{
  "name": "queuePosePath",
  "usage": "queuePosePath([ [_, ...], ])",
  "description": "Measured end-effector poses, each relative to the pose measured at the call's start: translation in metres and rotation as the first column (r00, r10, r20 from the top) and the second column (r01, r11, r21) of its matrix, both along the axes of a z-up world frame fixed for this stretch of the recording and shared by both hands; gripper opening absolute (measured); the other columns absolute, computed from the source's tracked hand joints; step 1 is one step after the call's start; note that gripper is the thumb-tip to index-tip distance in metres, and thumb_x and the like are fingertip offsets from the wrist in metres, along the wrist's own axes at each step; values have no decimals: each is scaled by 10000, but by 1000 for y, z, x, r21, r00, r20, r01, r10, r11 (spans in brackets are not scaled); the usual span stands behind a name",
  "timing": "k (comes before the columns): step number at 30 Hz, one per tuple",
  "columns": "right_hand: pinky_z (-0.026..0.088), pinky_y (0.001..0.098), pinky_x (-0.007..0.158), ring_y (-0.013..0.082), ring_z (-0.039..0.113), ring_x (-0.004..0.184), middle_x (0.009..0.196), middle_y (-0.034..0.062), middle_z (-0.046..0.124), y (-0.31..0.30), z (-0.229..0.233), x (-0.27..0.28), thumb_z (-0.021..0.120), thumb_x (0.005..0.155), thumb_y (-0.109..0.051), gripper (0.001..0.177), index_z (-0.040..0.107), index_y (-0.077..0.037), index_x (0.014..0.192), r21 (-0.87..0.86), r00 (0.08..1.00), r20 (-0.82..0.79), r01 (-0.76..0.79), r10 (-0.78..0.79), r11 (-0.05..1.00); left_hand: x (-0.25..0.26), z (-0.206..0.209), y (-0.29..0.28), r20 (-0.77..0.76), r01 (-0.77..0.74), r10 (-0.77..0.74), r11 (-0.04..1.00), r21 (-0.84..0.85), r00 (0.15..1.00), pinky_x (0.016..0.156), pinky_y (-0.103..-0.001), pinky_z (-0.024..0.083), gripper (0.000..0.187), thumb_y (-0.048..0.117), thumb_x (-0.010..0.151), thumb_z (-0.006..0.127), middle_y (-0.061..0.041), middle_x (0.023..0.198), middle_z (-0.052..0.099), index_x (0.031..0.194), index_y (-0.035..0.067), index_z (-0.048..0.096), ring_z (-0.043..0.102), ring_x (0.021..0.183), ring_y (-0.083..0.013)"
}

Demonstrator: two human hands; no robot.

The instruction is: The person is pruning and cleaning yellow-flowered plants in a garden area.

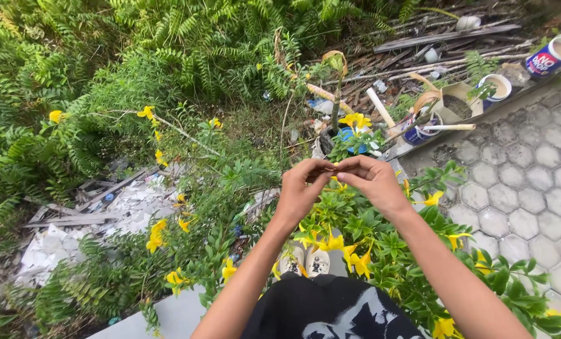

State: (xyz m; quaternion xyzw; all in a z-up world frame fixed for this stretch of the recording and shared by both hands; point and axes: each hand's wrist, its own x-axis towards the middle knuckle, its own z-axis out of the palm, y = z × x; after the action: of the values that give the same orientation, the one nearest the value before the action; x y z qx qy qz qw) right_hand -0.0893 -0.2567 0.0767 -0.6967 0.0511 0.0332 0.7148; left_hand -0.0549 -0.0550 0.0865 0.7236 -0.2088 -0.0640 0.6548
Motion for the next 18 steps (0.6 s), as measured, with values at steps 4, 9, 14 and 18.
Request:
queuePosePath([
  [4, 569, 246, 818, 86, 705, 894, 981, 28, 767, 1, 19, 18, 736, 890, -37, 182, 750, -11, 1070, -83, 998, 67, 5, 0, 997, 19, 14, 3, 102, -105, 106, 994, -24, 989, 799, -279, 599, 135, 31, 917, 706, -76, 1010, 739, 1050, 16, 724, 752, 898, -148],
  [9, 550, 249, 765, 82, 694, 846, 942, 39, 770, 2, 33, 40, 752, 894, -46, 147, 767, -13, 1037, -177, 991, 129, 52, -29, 983, 37, 35, 6, 146, -162, 157, 986, 26, 977, 785, -280, 597, 130, 27, 916, 704, -74, 993, 738, 1043, 21, 727, 761, 881, -155],
  [14, 571, 277, 807, 99, 715, 861, 971, 7, 788, 3, 53, 49, 736, 871, -108, 165, 783, -62, 1022, -395, 969, 248, 93, 8, 914, 52, 48, 5, 260, -159, 161, 987, -26, 952, 802, -277, 595, 152, 15, 884, 700, -76, 1039, 755, 1035, 17, 718, 743, 911, -141],
  [18, 568, 293, 792, 126, 724, 850, 967, 27, 782, 1, 72, 59, 748, 856, -127, 168, 781, -64, 1009, -488, 950, 311, 128, 35, 863, 65, 55, 10, 276, -169, 142, 983, 77, 951, 764, -276, 576, 150, 19, 889, 709, -81, 946, 758, 1038, 15, 727, 728, 830, -133],
])
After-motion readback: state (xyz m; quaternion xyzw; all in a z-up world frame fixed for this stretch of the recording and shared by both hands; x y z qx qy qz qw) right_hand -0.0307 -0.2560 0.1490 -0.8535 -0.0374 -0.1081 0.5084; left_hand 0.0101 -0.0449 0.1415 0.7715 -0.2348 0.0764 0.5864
